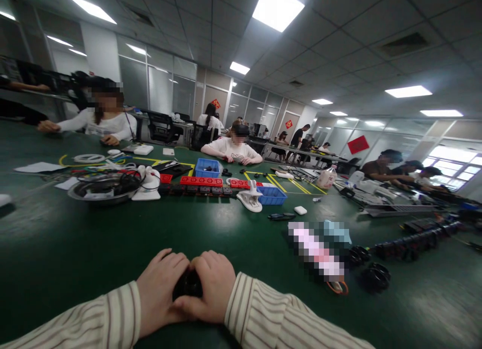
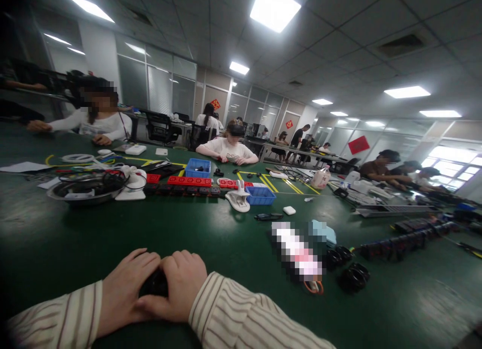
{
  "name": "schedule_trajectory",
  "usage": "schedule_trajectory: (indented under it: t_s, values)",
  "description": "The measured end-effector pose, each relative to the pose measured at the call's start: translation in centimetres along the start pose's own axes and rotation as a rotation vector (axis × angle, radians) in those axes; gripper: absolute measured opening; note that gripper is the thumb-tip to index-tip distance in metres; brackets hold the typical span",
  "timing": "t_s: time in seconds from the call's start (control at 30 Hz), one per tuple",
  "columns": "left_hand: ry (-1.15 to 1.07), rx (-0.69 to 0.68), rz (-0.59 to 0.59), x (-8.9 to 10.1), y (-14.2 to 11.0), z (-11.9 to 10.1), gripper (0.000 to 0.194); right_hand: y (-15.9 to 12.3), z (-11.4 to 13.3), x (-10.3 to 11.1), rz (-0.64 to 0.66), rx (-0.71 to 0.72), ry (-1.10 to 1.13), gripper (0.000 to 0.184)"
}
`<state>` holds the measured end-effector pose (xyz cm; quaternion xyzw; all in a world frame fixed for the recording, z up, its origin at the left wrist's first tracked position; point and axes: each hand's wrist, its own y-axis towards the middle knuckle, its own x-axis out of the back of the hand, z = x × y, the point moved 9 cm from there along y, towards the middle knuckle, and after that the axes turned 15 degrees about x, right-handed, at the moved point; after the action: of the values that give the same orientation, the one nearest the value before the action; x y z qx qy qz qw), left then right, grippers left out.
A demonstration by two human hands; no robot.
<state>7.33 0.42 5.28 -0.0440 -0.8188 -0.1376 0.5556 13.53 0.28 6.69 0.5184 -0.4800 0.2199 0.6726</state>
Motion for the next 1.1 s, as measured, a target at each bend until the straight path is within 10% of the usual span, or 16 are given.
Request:
schedule_trajectory:
  t_s: [0.6,0.87,1.1]
  values:
    - [-0.221,-0.227,0.271,-1.5,0.5,0.1,0.026,-0.4,2.9,-0.1,-0.025,0.352,0.411,0.011]
    - [-0.231,-0.176,0.123,-1.3,0.2,1.1,0.072,-0.3,1.8,3.4,-0.345,0.272,0.35,0.055]
    - [-0.122,-0.118,0.092,-1.1,-0.2,0.1,0.047,-0.5,0.5,1.0,-0.197,0.099,0.183,0.074]
